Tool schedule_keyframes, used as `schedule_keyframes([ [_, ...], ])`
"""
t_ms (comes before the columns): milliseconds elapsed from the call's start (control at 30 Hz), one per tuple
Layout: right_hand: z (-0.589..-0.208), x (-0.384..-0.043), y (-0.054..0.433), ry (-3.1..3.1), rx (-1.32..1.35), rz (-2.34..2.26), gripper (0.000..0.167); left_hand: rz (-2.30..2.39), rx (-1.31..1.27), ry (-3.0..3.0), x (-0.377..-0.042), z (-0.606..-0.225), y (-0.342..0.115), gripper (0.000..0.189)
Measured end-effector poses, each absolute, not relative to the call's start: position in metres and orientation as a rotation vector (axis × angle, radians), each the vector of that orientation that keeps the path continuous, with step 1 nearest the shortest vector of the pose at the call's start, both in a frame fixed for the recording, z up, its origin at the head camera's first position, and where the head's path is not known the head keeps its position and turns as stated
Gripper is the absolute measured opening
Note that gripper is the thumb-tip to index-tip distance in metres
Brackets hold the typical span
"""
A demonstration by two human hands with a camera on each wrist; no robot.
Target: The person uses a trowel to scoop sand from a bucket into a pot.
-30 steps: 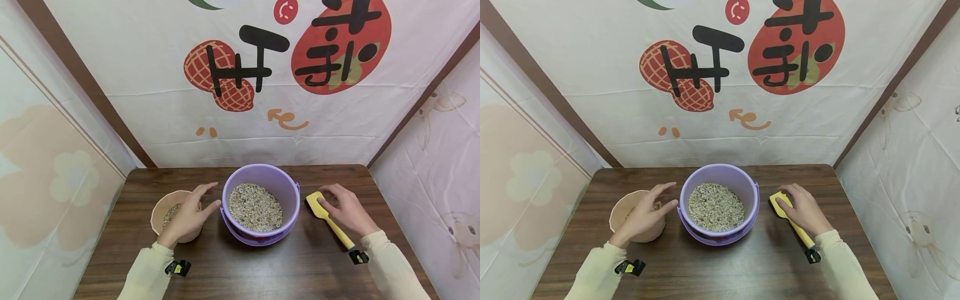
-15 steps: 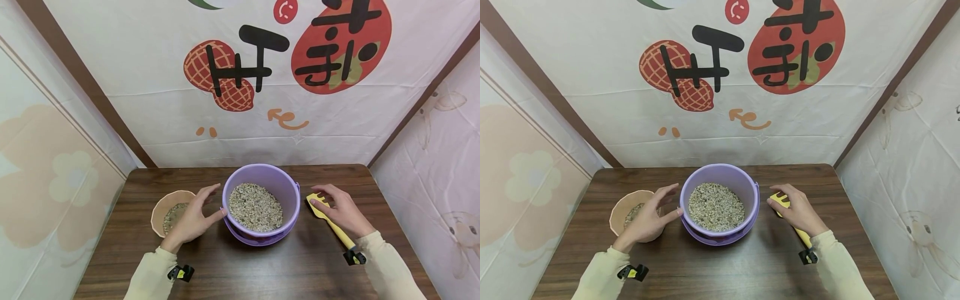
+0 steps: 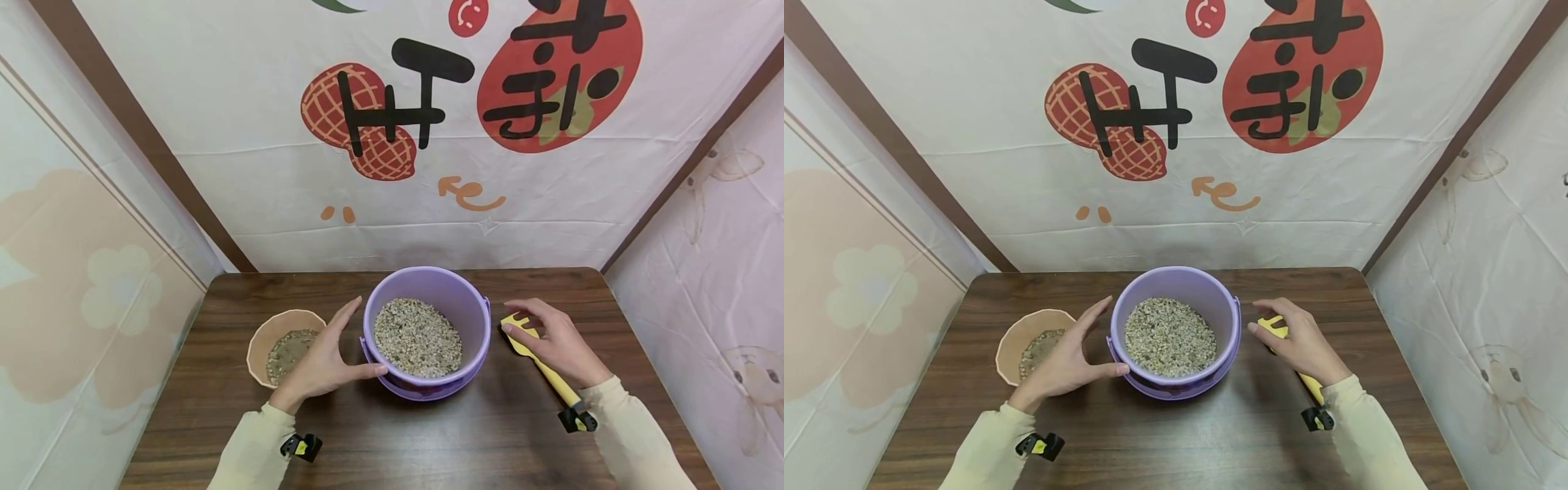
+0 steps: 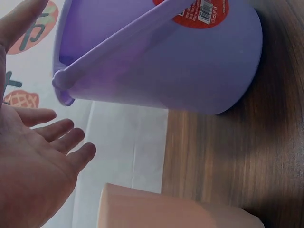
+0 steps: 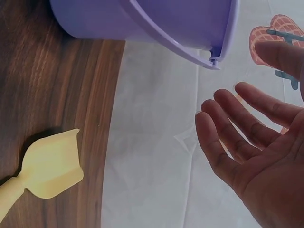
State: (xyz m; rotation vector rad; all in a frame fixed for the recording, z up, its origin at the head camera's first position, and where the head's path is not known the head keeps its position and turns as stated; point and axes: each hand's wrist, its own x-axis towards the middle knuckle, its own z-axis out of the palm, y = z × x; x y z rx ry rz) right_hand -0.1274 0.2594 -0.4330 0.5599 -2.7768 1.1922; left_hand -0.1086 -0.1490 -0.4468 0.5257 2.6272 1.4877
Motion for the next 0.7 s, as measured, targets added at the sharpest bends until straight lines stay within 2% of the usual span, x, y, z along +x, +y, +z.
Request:
schedule_keyframes([
  [233, -0.43, -0.127, 0.256, -2.777, 0.588, 1.209, 0.038, 1.494, 0.473, 2.591, -0.111, -0.45, -0.143, 0.131],
  [700, -0.434, -0.128, 0.261, -2.798, 0.555, 1.202, 0.039, 1.54, 0.521, 2.576, -0.119, -0.459, -0.139, 0.132],
])
